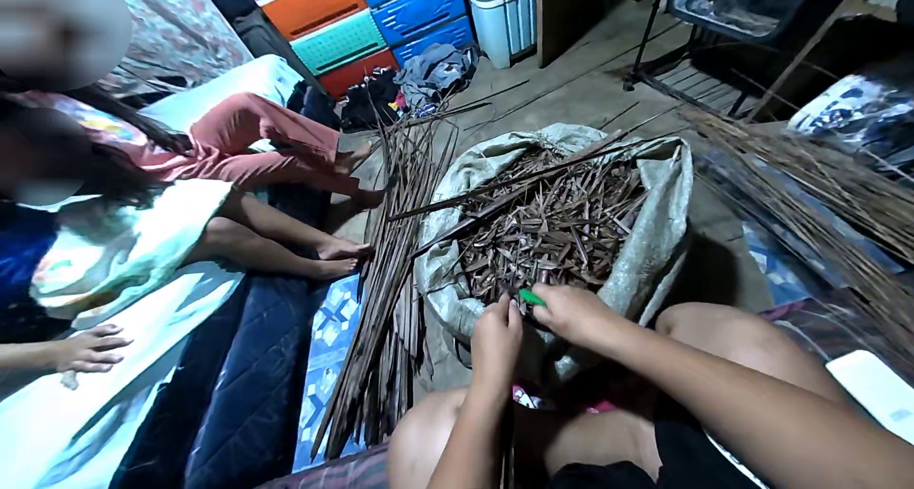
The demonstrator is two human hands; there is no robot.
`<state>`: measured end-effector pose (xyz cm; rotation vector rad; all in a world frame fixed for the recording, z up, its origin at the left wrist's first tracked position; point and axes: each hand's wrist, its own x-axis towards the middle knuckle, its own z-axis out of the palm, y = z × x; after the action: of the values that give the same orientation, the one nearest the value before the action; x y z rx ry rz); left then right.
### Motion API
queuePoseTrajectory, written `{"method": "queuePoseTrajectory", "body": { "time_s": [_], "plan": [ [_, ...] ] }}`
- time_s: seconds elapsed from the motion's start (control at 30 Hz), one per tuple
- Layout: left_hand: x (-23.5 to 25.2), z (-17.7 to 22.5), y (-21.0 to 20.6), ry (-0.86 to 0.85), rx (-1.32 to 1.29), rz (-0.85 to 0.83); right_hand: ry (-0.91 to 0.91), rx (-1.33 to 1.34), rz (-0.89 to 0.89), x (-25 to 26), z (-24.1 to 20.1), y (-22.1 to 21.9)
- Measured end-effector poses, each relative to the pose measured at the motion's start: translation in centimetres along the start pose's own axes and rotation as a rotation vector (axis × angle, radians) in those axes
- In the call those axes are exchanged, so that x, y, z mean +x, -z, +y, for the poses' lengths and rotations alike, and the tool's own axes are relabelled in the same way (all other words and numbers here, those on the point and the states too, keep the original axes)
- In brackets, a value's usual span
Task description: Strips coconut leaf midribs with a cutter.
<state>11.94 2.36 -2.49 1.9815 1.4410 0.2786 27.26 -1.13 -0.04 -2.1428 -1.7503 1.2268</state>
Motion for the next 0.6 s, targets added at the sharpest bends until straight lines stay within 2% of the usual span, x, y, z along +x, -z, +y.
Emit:
{"method": "queuePoseTrajectory", "body": {
  "time_s": [0.17, 0.37, 0.43, 0.5, 0.6],
  "plan": [
    [0.1, -0.2, -0.3, -0.019, 0.022, 0.013, -0.024, -0.124, -0.046, -0.4, -0.3, -0.4],
    [-0.4, 0.7, -0.1, -0.003, -0.003, -0.032, -0.255, -0.171, 0.176, 2.7, 0.7, 1.0],
    [-0.4, 0.6, 0.1, -0.002, -0.009, -0.024, -0.276, -0.152, 0.195, 2.8, 1.0, 1.8],
    [-0.3, 0.4, 0.3, 0.017, -0.014, -0.037, -0.209, -0.058, 0.172, 2.6, 1.1, 1.8],
    [-0.1, 0.3, 0.3, 0.003, -0.036, -0.042, -0.018, 0.246, 0.134, 2.5, 1.5, -0.1]
  ]
}}
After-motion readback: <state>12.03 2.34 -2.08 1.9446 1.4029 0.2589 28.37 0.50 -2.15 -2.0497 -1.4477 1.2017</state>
